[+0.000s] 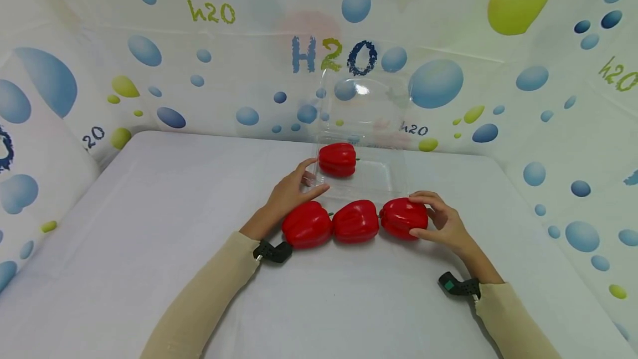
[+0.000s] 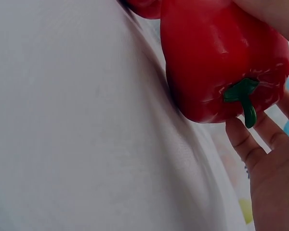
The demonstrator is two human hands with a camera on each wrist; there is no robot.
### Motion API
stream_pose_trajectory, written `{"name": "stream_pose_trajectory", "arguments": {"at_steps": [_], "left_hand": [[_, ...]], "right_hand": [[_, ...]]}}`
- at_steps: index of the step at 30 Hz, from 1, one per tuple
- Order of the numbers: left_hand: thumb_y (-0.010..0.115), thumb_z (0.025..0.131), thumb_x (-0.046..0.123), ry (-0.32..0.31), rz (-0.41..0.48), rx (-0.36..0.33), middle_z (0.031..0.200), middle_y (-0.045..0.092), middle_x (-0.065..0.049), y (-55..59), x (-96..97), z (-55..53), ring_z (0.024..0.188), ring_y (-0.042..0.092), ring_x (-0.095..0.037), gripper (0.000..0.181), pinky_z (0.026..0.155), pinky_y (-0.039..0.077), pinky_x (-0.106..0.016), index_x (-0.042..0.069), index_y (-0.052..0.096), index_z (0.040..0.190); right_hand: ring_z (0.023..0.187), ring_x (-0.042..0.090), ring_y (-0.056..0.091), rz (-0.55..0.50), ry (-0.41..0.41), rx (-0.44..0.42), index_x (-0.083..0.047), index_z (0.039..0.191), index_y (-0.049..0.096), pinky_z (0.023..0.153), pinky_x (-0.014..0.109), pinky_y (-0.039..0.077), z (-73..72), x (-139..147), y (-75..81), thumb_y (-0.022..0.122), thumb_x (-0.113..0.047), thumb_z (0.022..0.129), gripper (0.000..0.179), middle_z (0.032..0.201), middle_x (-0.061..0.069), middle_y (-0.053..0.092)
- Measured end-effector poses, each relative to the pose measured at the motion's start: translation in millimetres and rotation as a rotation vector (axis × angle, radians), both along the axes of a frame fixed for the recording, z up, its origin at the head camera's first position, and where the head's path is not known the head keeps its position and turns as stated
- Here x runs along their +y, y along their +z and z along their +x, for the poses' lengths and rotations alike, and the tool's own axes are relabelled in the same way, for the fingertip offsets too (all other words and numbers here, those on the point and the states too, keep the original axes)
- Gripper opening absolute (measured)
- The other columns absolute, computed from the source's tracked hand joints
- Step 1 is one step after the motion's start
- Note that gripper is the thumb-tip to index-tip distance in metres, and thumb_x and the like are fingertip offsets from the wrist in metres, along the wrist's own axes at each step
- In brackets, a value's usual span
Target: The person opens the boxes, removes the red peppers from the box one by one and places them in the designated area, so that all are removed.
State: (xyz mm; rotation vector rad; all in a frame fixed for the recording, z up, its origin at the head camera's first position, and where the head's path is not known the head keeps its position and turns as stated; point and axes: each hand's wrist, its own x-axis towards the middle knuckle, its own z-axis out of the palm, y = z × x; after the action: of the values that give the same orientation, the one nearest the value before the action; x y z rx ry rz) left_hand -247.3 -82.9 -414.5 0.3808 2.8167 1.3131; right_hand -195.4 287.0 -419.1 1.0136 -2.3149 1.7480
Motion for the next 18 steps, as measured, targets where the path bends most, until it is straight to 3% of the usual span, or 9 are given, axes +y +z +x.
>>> {"name": "stream_pose_trajectory", "arguments": {"at_steps": [18], "left_hand": [[0.067,0.087,0.050,0.000,0.002,0.002,0.122,0.061,-0.007,-0.9,0.5,-0.4,0.112,0.058,-0.024,0.076,0.092,0.052,-0.045,0.025,0.032,0.150]], "right_hand": [[0.128,0.018,0.042,-0.003,-0.009,-0.025,0.009,0.132,0.048,0.100,0.023,0.046,-0.3,-2.2,-1.1,0.071,0.017,0.072,0.065,0.135,0.026,0.044]]}}
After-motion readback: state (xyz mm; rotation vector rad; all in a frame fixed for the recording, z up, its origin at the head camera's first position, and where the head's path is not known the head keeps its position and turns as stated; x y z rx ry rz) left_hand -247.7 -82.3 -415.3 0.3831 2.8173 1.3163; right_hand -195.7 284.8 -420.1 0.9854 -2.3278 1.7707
